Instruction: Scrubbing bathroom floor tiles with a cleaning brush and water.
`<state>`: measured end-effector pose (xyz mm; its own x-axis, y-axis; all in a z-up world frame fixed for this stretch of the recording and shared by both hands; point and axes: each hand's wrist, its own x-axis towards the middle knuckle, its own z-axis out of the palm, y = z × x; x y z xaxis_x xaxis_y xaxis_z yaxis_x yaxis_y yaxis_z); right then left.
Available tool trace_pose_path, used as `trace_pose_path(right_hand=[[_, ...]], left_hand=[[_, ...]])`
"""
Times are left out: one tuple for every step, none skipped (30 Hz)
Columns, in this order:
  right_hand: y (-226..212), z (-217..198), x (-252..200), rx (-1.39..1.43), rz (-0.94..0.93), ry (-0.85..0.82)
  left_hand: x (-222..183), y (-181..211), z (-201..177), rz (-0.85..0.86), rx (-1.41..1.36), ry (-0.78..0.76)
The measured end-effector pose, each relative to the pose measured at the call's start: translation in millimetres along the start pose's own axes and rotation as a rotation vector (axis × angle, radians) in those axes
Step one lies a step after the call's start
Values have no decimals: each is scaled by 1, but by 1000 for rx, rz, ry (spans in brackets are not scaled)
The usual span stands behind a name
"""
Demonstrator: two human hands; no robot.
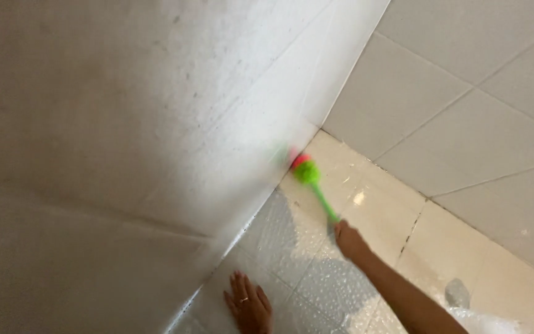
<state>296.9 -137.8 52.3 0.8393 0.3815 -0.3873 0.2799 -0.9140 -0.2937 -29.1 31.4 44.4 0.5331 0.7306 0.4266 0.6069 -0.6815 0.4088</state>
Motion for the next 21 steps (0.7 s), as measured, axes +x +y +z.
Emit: trace_pose_path(right_hand=[[-5,-7,-15,2,3,4],[-10,-13,-31,-83,-19,-61],[-12,-20,-51,-172,-38,-128],[-14,-33,-57,-172,-32,-128],[-16,-46,-62,-207,-16,-154],[-18,-58,-66,-241,1,-180],[-1,-60,-41,-236,8,-181],[16,-62,-16,-81,68,8],[32,-63,9,74,128,198],[33,-49,4,77,135,199],[33,-37,2,103,120,192],[33,-25,-1,128,105,185],[26,-36,-16,126,110,197],[19,-46,-31,50,90,127],[13,-50,-53,-24,78,48],[10,-55,-73,-24,93,50],[5,-58,-94,-95,81,-35],[0,-61,-115,-165,69,-122],[21,-54,-103,-170,70,-121],[37,-40,-98,-130,97,-58],[48,-22,-97,-87,124,9]], left_hand=[[3,0,1,4,-3,0],[5,1,2,-5,-2,-5],[3,2,2,-17,-4,-15],[1,3,2,-15,-8,-19],[0,2,5,-23,-13,-21],[0,2,8,-32,-17,-22],[1,3,7,-25,-18,-27],[1,4,5,-23,-17,-27],[3,5,3,-21,-16,-24],[1,4,-1,-15,-18,-28],[2,5,-3,-7,-20,-12],[3,5,-6,1,-22,4],[6,8,-3,6,-34,6],[9,10,0,2,-39,19],[7,10,-1,0,-41,22],[6,10,0,8,-50,12],[4,8,1,5,-36,6],[2,6,0,2,-23,-1],[0,6,1,-2,-27,-1],[-2,7,0,-16,-3,-29],[-1,7,0,-27,20,-53]])
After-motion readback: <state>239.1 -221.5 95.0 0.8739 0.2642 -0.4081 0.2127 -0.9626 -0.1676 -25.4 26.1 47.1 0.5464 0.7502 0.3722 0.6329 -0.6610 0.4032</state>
